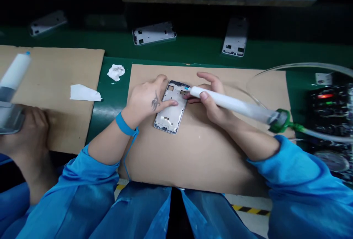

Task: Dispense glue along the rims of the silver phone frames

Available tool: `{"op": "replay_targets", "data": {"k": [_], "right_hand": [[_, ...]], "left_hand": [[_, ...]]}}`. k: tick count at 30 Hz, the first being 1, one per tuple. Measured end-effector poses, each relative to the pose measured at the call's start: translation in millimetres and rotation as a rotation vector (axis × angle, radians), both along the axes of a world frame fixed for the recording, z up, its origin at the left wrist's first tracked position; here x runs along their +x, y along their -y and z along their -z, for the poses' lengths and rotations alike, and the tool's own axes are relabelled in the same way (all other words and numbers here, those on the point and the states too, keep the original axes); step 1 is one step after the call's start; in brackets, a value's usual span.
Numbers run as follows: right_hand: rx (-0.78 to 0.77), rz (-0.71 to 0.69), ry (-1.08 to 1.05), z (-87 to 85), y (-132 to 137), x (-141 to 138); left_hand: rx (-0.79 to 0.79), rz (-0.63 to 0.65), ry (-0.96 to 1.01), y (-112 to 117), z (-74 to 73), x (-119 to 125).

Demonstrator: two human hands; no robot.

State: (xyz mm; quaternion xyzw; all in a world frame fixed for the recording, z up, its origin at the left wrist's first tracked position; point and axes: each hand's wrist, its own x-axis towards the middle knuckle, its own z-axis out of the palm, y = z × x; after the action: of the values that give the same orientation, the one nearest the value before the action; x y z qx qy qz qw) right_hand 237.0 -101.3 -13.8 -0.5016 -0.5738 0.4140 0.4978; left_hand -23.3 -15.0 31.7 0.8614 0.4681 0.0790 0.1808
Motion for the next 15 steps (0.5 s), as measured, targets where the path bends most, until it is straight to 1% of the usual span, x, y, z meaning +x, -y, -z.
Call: {"op": "replay_targets", "data": {"k": [1,2,4,6,8,11,15], "right_hand": [[-0.001,-0.041,0.006,-3.0,2.6,-1.2],[-0.002,-0.071,0.005,-5.2,4.0,-1.7],[-0.001,-0.097,-0.032,-6.8,3.6,-1.0],[0.014,-0.065,-0.083,-6.0,1.2,0.8],[0.011,0.012,-0.090,-5.1,-0.4,2.1],[-0.036,0.080,-0.007,-7.0,1.1,2.2],[-0.040,0.066,0.120,-11.1,6.3,1.8]], "left_hand": [[0.030,-0.009,0.047,-1.9,2.3,1.1],[0.070,0.008,0.093,-4.4,4.8,2.0],[0.115,0.127,0.164,-10.0,9.5,3.8],[0.062,0.268,0.194,-13.8,12.7,6.2],[-0.032,0.327,0.211,-14.6,13.6,9.4],[-0.122,0.318,0.244,-12.0,11.8,14.8],[-0.182,0.259,0.297,-6.8,7.5,20.4]]}}
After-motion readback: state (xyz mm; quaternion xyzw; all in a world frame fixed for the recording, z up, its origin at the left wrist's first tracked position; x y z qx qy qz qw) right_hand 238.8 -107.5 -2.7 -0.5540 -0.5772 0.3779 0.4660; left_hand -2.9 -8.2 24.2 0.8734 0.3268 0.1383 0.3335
